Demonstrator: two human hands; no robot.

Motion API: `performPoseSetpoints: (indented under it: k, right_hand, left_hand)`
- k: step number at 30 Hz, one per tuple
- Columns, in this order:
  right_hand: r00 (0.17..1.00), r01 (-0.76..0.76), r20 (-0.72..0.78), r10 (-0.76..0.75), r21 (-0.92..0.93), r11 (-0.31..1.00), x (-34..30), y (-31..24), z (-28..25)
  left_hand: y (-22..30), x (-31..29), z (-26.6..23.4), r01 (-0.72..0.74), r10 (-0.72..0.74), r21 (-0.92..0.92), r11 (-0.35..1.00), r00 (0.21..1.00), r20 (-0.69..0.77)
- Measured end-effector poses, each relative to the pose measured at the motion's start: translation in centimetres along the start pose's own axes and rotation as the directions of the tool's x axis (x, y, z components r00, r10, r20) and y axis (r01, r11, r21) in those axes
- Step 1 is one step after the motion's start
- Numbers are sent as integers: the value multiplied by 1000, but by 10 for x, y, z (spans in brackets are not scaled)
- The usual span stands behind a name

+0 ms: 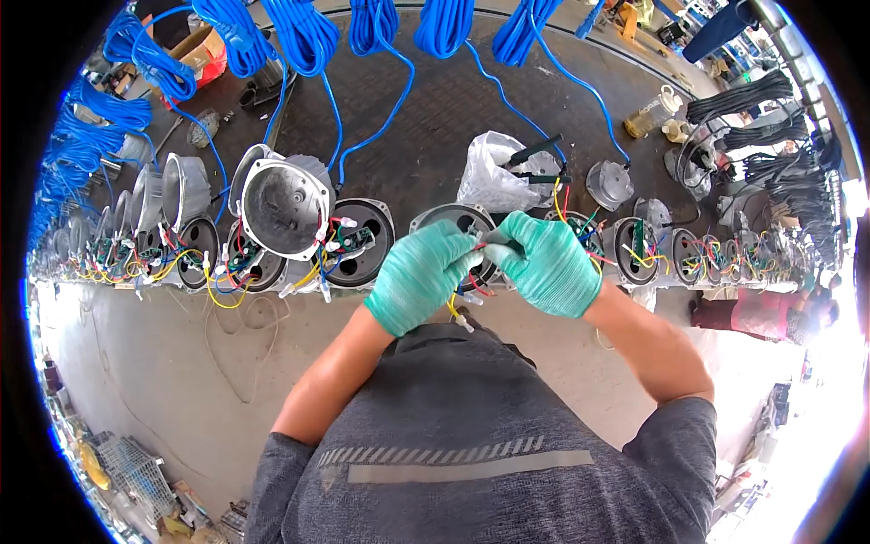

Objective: The person connects wires on motor housings, places wire connector caps onto the wire ends, and crimps them using crimping pliers.

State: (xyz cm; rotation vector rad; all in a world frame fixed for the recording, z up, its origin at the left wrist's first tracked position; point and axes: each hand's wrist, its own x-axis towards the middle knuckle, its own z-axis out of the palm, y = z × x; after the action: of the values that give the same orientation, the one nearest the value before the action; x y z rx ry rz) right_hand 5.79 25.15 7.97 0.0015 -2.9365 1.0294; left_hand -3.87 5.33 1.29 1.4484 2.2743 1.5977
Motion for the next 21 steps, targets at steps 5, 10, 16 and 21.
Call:
performPoseSetpoints:
  k: [5, 10, 16, 21]
  right_hand:
    - [929, 214, 314, -194, -31, 976, 49, 1, -49]
    - [938, 52, 328, 109, -446, 894, 159, 104, -78]
    - [671, 481, 727, 148, -578, 660, 211, 233, 37]
    - [707, 411, 704, 67, -486, 771, 208, 210, 48]
  left_hand:
    - [7, -6, -3, 112, -115, 194, 975, 993, 2]
    - [14, -6, 1, 115, -111, 133, 984, 993, -31]
    - [19, -10, 2, 163, -155, 155, 974, 986, -60]
    - [23, -11, 4, 190, -175, 186, 964, 980, -91]
